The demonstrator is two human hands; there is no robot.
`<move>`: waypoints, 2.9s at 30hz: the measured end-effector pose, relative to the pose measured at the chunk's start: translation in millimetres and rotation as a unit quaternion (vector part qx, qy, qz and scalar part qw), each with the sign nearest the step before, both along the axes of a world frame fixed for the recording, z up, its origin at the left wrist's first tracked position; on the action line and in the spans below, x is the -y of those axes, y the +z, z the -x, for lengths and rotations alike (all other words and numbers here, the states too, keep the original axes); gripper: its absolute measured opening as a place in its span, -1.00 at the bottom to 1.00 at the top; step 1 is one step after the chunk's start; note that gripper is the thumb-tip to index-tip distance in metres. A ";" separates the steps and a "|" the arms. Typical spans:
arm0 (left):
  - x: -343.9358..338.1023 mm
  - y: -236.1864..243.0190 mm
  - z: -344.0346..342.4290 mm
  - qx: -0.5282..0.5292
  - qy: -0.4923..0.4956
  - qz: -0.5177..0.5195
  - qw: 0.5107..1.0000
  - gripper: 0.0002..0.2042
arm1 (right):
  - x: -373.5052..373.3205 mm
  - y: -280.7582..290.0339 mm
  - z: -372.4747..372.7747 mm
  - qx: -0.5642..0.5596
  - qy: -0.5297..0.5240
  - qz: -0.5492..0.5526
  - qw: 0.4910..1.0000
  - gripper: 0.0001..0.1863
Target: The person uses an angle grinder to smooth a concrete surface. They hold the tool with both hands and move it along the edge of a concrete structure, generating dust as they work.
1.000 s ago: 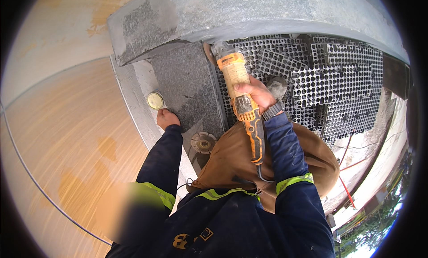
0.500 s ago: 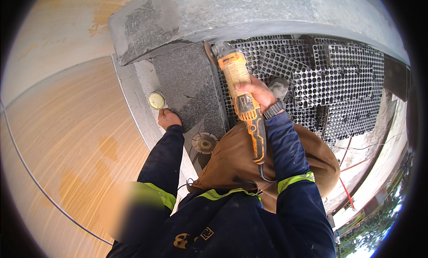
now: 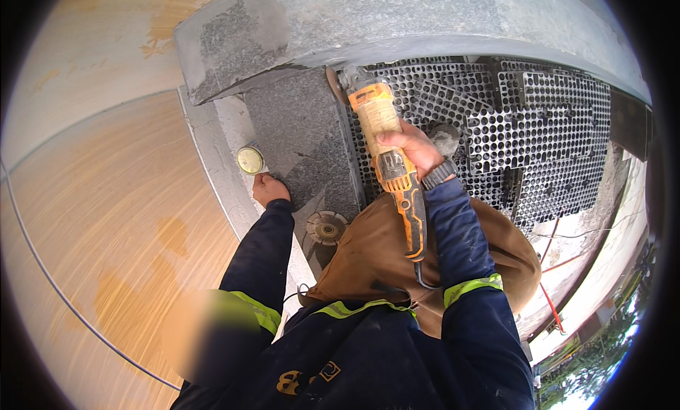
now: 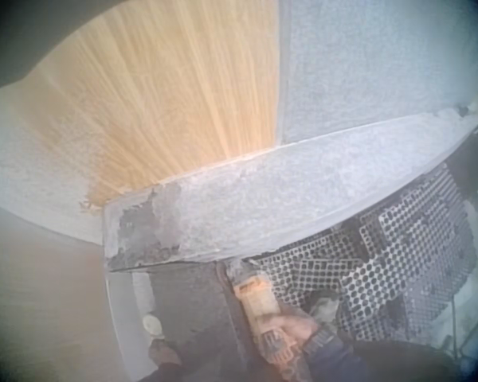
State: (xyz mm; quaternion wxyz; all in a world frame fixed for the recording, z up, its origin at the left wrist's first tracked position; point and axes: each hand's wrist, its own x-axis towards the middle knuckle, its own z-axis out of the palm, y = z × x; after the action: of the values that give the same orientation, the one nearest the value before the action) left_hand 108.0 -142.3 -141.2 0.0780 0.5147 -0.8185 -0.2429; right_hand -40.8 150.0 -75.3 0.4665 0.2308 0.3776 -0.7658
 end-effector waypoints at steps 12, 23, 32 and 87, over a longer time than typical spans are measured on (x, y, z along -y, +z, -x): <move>-1.6 5.5 2.2 -0.001 0.004 -0.011 1.000 -0.72 | -4.7 11.4 9.3 -0.022 0.046 -0.023 0.998 -0.39; -2.0 2.6 1.5 -0.013 0.007 -0.006 1.000 -0.72 | -4.5 12.5 8.1 -0.014 0.038 -0.022 0.999 -0.37; -0.9 0.8 -0.3 -0.001 0.005 -0.020 1.000 -0.71 | -11.9 13.5 -2.3 -0.024 0.054 -0.060 0.996 -0.35; -2.7 6.3 -5.3 0.005 -0.013 -0.060 0.998 -0.68 | 53.6 69.2 -11.8 -0.416 0.227 -0.480 0.739 -0.08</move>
State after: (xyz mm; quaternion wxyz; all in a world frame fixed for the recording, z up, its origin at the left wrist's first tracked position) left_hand 113.3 -139.6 -134.8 0.0398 0.5088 -0.8094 -0.2904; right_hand -29.0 96.4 -6.0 0.2509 -0.0098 0.8926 -0.3746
